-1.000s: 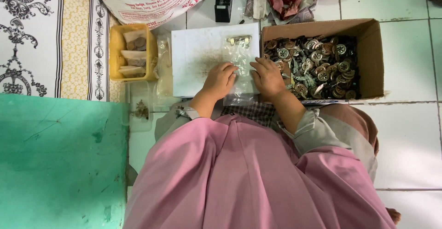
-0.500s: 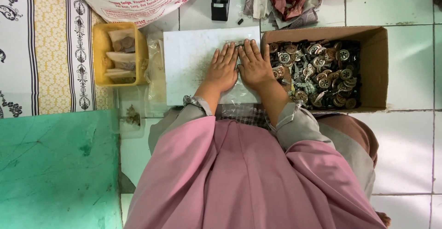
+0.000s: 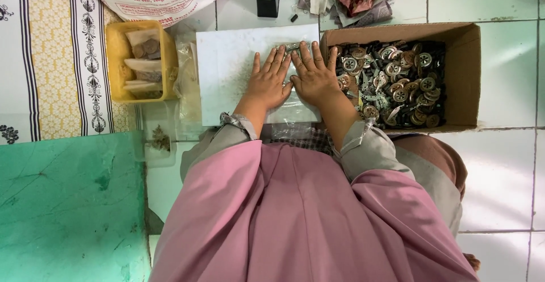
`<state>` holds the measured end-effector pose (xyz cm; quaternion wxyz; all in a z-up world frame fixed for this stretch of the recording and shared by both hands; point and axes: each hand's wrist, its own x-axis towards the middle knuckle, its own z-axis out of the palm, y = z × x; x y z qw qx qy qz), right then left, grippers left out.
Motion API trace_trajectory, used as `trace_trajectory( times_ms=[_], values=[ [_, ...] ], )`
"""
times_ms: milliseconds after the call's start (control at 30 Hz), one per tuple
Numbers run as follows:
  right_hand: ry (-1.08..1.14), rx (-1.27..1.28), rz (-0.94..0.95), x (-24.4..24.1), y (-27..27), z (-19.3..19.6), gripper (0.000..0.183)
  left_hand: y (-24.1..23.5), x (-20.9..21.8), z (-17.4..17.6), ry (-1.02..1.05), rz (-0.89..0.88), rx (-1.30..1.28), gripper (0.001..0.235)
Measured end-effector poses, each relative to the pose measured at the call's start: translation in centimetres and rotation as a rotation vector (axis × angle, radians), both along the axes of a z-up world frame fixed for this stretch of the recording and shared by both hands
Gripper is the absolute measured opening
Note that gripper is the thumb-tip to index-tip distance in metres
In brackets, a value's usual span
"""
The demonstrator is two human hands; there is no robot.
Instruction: Sorting small metal components from a bulk box into individual plastic bags.
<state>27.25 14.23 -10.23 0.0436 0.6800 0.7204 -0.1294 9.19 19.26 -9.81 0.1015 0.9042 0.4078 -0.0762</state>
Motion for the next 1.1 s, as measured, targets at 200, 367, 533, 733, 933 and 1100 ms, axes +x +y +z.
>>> trace_trajectory(
  times_ms=[200,367,533,733,933,1100],
  values=[
    [-0.088,-0.011,0.05,0.0,-0.6,1.1,0.067,0.1,0.0,1.0,0.046,-0.019,-0.045,0.085],
    [-0.095,-0.017,0.118,0.8,-2.3,1.1,0.065,-0.3,0.0,2.7,0.043,-0.037,-0.049,0.09],
    [0.021,0.074,0.157,1.9,-3.0,-0.7,0.068,-0.4,-0.1,2.8,0.034,-0.044,-0.056,0.097],
    [0.051,0.116,0.155,1.9,-3.1,-1.1,0.069,-1.2,-1.4,1.5,0.044,-0.13,0.015,0.091],
    [0.0,0.1,0.15,1.8,-2.8,-0.6,0.068,-3.1,-3.8,-0.5,0.008,-0.217,0.041,0.093],
    [0.125,0.189,0.205,1.7,-2.8,0.0,0.069,-5.5,-4.8,-1.1,-0.111,-0.247,0.177,0.087]
  ],
)
